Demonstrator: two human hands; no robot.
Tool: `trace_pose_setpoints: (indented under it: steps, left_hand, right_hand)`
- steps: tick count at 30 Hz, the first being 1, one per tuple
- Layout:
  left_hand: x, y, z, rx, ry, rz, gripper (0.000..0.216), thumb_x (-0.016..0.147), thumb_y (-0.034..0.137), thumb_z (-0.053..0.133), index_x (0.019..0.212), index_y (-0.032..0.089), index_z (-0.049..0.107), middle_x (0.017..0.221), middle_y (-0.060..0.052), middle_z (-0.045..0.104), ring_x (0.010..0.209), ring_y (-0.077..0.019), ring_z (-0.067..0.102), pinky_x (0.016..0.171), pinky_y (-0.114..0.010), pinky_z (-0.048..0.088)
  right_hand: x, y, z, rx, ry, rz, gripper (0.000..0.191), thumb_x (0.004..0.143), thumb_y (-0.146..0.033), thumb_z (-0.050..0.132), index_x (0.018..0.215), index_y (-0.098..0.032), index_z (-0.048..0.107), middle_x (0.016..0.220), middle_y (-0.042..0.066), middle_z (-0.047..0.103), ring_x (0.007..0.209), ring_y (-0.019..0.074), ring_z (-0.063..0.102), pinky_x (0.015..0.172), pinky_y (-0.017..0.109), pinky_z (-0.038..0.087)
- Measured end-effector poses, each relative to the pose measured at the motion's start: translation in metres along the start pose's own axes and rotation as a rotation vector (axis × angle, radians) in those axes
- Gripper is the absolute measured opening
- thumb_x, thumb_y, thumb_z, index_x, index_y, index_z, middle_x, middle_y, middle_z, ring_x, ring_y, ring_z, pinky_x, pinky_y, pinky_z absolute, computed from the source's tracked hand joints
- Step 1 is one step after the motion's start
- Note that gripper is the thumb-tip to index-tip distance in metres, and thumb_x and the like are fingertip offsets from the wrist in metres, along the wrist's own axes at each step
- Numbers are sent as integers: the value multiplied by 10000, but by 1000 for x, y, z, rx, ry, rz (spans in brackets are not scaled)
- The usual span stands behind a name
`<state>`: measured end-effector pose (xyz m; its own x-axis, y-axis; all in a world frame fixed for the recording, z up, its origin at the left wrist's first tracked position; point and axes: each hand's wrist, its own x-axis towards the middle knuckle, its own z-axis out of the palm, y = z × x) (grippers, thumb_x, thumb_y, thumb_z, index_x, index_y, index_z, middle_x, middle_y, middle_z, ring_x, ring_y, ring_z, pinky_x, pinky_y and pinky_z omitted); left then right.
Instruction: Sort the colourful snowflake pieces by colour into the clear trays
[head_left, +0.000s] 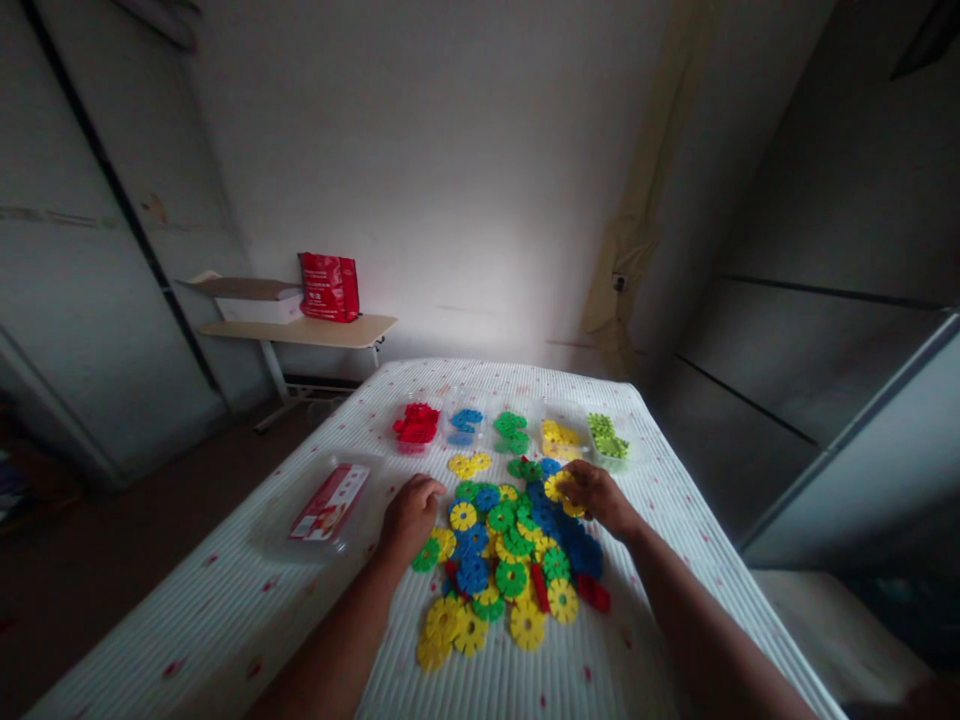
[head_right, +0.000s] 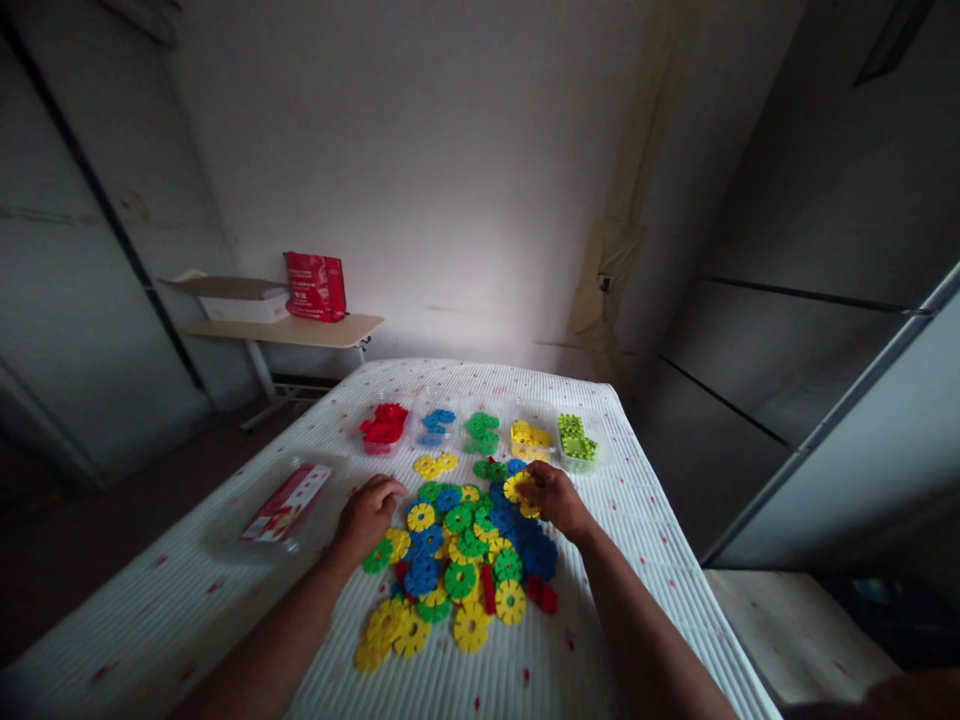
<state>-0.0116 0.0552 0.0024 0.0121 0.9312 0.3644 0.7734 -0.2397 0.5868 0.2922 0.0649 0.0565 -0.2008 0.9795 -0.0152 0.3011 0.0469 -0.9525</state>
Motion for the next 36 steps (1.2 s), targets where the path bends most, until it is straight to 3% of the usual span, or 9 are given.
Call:
trace_pose_setpoints:
  steps: [3, 8, 13, 15, 20, 24, 30, 36]
  left_hand:
    - [0, -1, 1, -1, 1, -1, 259, 698, 35, 397, 738, 196, 597, 843, -18, 601, 856, -138, 561, 818, -256, 424]
    - [1, -1, 1, -11, -9, -12, 260, 698, 38, 399, 747, 190, 604, 856, -20, 602, 861, -138, 561, 815, -260, 424]
    - [0, 0, 0, -9, -4, -20, 267, 706, 39, 385, 754, 179, 608, 859, -29, 602, 870, -145, 561, 817, -265, 423]
    - [0, 0, 0, -14, -8, -24, 272, 710, 34, 381, 764, 176, 607, 862, -30, 600, 868, -142, 559, 815, -261, 422]
    - [0, 1, -1, -29, -17, -35, 264, 716, 32, 397, 768, 178, 611, 855, -23, 601, 863, -134, 557, 817, -254, 419]
    - [0, 1, -1, -21, -24, -43, 266, 715, 26, 404, 770, 182, 612, 860, -22, 602, 867, -138, 556, 813, -257, 418]
    - [-1, 0, 0, -16, -3, -19, 259, 707, 18, 405, 758, 171, 607, 843, -30, 600, 857, -138, 556, 811, -256, 421]
    - [-2, 0, 1, -27, 19, -10, 260, 700, 16, 407, 754, 174, 606, 829, -20, 599, 841, -128, 558, 799, -249, 427]
  right_hand:
    - [8, -6, -11, -116, 87, -80, 309, 697, -462, 565, 795, -170, 532, 544, -47, 505, 415, 72, 432, 375, 185, 320]
    - [44, -30, -37, -660, 423, -239, 252, 775, -299, 454, 911, -162, 615, 744, 42, 648, 640, 142, 579, 579, 234, 422]
    - [72, -43, -39, -901, 415, -233, 337, 791, -237, 469, 1095, -149, 585, 993, 91, 669, 838, 173, 614, 730, 251, 443]
    - [71, -42, -35, -930, 451, -257, 350, 791, -209, 465, 1115, -144, 579, 1015, 94, 665, 846, 172, 617, 748, 254, 448]
    - [40, -27, -35, -952, 541, -463, 291, 829, -181, 377, 913, -153, 654, 894, 90, 687, 772, 162, 631, 711, 242, 464]
    - [2, 1, -37, -984, 454, -572, 303, 847, -224, 355, 884, -162, 650, 845, 87, 687, 746, 165, 642, 681, 244, 480]
    - [-27, 51, -38, -928, 329, -464, 322, 824, -266, 346, 862, -187, 656, 850, 70, 697, 728, 171, 658, 644, 253, 501]
    - [-23, 63, -37, -850, 359, -341, 302, 791, -305, 381, 850, -206, 660, 847, 50, 689, 742, 172, 646, 668, 257, 491]
